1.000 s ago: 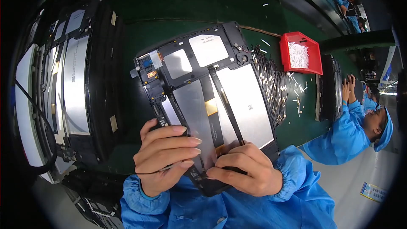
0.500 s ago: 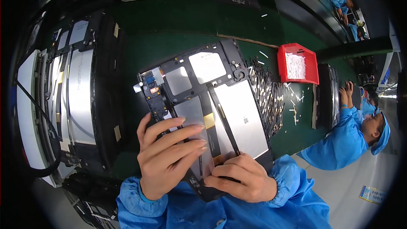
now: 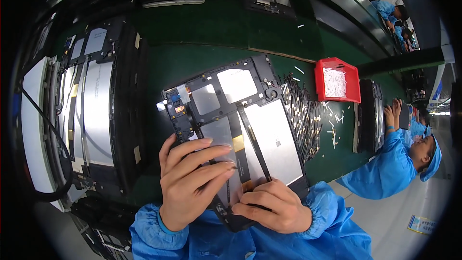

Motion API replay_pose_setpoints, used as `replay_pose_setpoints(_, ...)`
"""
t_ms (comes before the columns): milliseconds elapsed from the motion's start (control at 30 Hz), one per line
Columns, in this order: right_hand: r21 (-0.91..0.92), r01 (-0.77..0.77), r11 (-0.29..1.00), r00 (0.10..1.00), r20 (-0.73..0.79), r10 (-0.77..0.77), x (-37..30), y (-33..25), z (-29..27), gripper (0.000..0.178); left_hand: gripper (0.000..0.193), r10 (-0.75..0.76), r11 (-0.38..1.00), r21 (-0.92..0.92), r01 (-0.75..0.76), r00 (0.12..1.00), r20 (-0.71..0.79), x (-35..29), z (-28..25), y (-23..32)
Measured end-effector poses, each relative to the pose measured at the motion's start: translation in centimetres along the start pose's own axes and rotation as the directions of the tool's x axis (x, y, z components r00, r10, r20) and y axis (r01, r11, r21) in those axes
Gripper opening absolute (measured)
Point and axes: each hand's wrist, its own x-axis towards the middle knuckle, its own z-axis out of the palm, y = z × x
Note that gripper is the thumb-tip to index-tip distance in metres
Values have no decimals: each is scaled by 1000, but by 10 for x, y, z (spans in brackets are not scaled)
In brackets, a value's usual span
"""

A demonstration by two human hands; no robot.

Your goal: The person attaches ribbon cables and adhesive strips to electronic device chassis by hand, places completed devices onto an upper conveyor belt, and retrieves new chassis from a stack.

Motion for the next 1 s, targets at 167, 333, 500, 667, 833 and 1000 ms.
replay_pose_setpoints(167,-35,20,999,1000,3,-20,2,-1,-1,27,25,-87,996,9,87,996,-29,-1,-2,5)
replay_pose_setpoints(333,-85,-7,996,999,48,11,4,-5,-6,21,46,20,981,-181,-63,972,-233,-35,14,-25)
replay_pose_setpoints(500,-197,3,980,997,71,11,7,-18,-9,22,76,104,974,206,-94,994,-38,-65,5,-29)
replay_pose_setpoints(667,-148,19,989,992,127,0,23,-18,-25,26,83,172,906,392,-160,985,6,-44,1,-31)
replay_pose_setpoints(833,-48,-63,997,991,119,68,26,-19,-33,41,86,126,952,288,-103,990,-63,-20,1,-27)
replay_pose_setpoints(1000,-251,-54,967,947,293,129,10,-29,-23,63,64,79,954,292,-64,996,-39,-15,2,-16)
